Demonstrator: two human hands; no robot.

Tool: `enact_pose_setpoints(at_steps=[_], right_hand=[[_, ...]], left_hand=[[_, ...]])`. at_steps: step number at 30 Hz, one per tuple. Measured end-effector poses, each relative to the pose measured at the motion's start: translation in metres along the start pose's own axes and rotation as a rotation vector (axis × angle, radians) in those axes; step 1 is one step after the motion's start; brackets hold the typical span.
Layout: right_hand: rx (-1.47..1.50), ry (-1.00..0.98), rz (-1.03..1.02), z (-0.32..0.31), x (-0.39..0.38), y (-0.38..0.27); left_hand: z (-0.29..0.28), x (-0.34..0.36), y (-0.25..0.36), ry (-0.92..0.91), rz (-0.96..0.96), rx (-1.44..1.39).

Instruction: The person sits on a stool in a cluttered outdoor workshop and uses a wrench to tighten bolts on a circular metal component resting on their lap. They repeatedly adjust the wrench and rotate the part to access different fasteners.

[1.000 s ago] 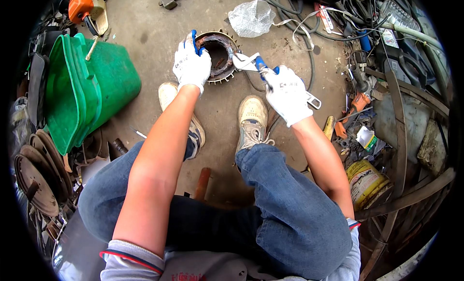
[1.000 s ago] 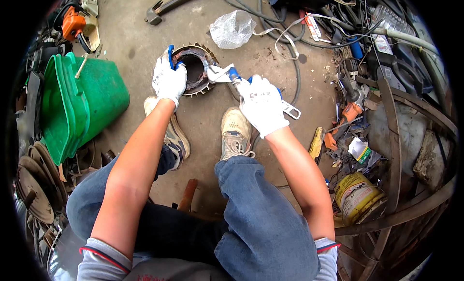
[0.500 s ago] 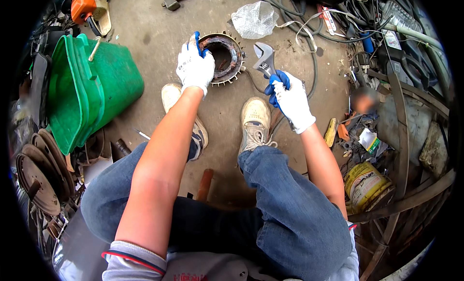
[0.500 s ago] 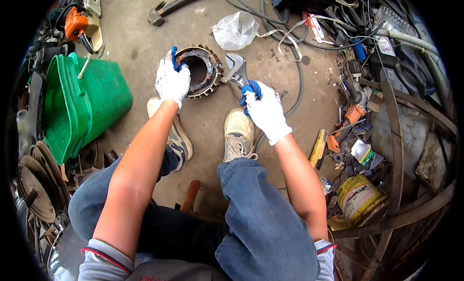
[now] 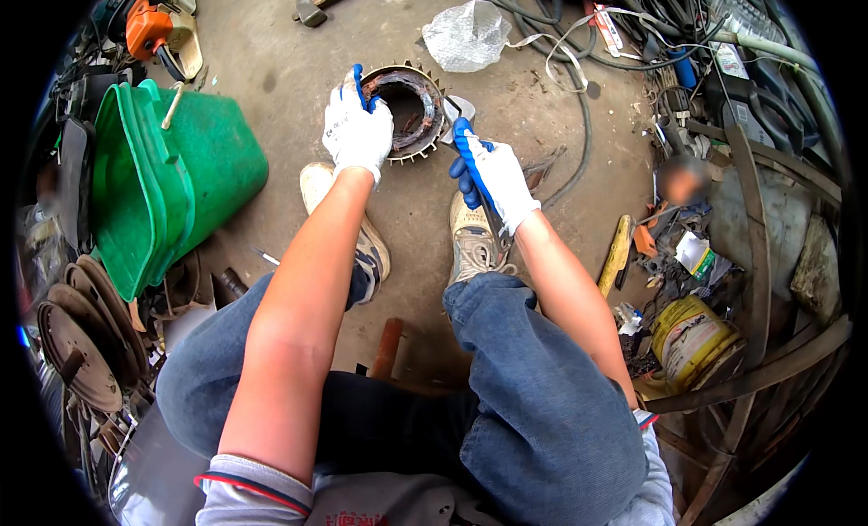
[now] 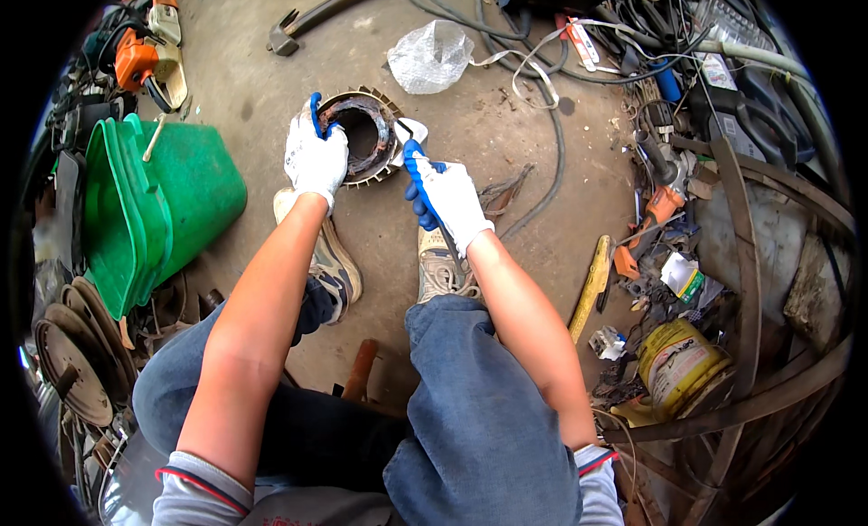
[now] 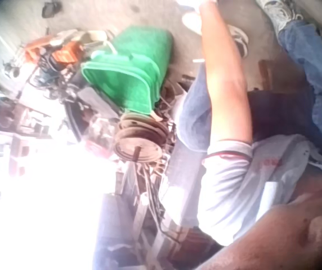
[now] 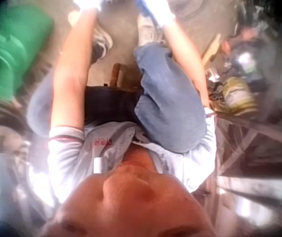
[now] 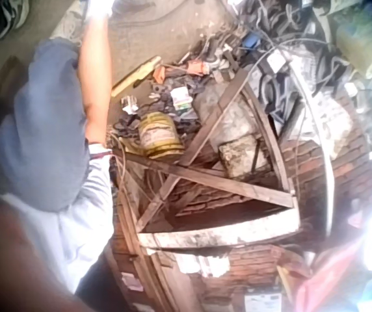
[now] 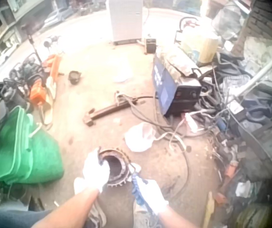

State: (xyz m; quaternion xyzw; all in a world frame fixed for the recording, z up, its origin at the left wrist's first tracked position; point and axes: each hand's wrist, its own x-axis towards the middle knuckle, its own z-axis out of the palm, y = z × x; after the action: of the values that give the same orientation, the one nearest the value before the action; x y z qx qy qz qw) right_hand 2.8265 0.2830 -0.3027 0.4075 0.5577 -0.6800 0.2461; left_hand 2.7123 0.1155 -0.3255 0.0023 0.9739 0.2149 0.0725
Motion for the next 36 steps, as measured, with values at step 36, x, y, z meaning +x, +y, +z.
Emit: enact_pose_setpoints(at_steps=[36], right_hand=[[-0.1, -0.024, -0.17, -0.005, 0.005, -0.001]], left_hand=[[0.0, -0.001, 0.001, 0.065, 0.038, -0.009]])
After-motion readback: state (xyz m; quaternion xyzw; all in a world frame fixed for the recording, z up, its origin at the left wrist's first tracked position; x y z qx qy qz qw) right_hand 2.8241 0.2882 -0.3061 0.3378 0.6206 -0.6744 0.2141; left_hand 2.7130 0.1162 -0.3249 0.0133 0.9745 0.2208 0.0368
